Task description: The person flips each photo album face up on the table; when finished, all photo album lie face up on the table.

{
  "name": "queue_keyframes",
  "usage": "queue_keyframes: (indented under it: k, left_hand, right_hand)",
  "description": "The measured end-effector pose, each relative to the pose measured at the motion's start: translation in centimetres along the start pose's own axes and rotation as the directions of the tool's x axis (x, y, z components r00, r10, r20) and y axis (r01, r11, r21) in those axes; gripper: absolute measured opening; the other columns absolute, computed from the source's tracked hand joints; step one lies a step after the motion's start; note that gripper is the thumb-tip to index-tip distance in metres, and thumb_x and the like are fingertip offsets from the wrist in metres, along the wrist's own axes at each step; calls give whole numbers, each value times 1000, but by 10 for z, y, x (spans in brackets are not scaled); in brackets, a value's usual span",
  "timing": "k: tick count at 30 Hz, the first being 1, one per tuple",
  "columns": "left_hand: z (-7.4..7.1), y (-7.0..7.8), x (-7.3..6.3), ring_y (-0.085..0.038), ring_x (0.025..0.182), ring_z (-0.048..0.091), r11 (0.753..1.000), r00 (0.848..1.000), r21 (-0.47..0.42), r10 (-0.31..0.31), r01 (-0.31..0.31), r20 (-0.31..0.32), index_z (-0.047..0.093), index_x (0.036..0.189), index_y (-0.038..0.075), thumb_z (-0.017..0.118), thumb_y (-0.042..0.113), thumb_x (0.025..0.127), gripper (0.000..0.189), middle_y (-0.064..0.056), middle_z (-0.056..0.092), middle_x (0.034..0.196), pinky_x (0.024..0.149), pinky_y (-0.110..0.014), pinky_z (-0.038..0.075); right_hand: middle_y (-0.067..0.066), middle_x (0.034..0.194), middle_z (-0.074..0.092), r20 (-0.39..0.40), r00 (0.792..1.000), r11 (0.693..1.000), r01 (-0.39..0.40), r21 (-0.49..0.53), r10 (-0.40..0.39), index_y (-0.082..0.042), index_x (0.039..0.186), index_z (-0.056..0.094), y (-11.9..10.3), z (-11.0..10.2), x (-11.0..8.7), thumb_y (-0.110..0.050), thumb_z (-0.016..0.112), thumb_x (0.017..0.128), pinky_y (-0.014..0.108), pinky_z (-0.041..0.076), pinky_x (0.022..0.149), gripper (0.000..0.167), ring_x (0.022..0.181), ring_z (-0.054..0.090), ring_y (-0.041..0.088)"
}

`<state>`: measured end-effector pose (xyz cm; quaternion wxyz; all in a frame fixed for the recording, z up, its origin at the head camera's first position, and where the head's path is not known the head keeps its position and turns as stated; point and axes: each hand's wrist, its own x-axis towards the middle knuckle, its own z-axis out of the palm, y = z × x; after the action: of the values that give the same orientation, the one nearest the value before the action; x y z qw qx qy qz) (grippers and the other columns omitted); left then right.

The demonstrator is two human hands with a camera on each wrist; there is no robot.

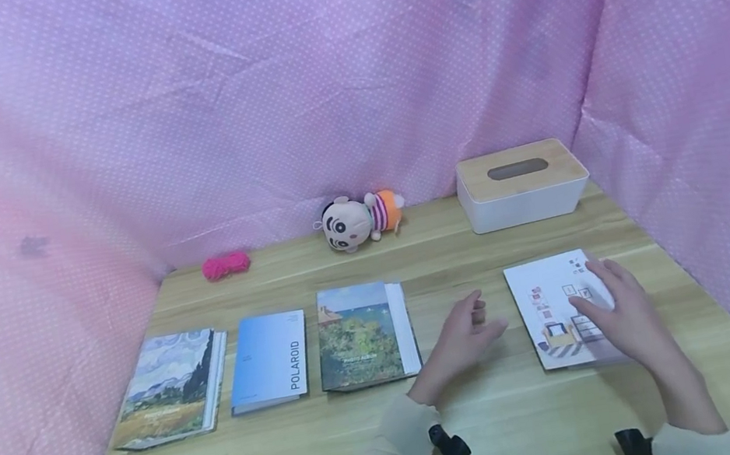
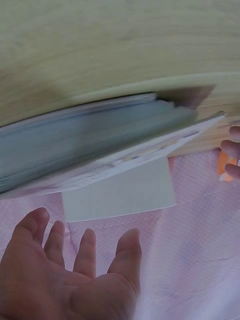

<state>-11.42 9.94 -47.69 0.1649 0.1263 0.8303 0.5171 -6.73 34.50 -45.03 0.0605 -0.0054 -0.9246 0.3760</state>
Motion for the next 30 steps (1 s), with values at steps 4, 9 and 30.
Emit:
queue_keyframes:
  k: [4, 9, 30]
  left_hand:
    - [7, 1, 3, -12, 109, 59, 999, 1000, 50, -4, 4, 3, 36, 147, 17, 67, 40, 88, 70, 3, 52, 131, 89, -23, 50]
    - [20, 0, 4, -10, 106, 60, 997, 1000, 74, 2, -3, 19, 36, 146, 16, 68, 37, 87, 70, 1, 53, 130, 88, -22, 50]
    - [58, 12, 15, 3, 88, 51, 978, 998, 207, 49, -41, -33, 61, 119, 12, 73, 14, 84, 37, 7, 56, 98, 74, -9, 46]
  right_hand:
    - [46, 144, 14, 14, 1000, 1000, -1, -22, 2, 9, 146, 23, 11, -4, 1, -25, 58, 95, 77, 8, 100, 70, 130, 10, 65]
    - [49, 140, 13, 119, 987, 994, -108, -29, 110, 16, 145, 8, 24, -10, 3, -35, 53, 97, 75, 11, 101, 83, 129, 10, 66]
    - [41, 145, 16, 194, 955, 972, -234, 20, 226, 6, 149, 10, 43, -9, 1, -43, 35, 102, 73, 16, 99, 72, 129, 16, 63]
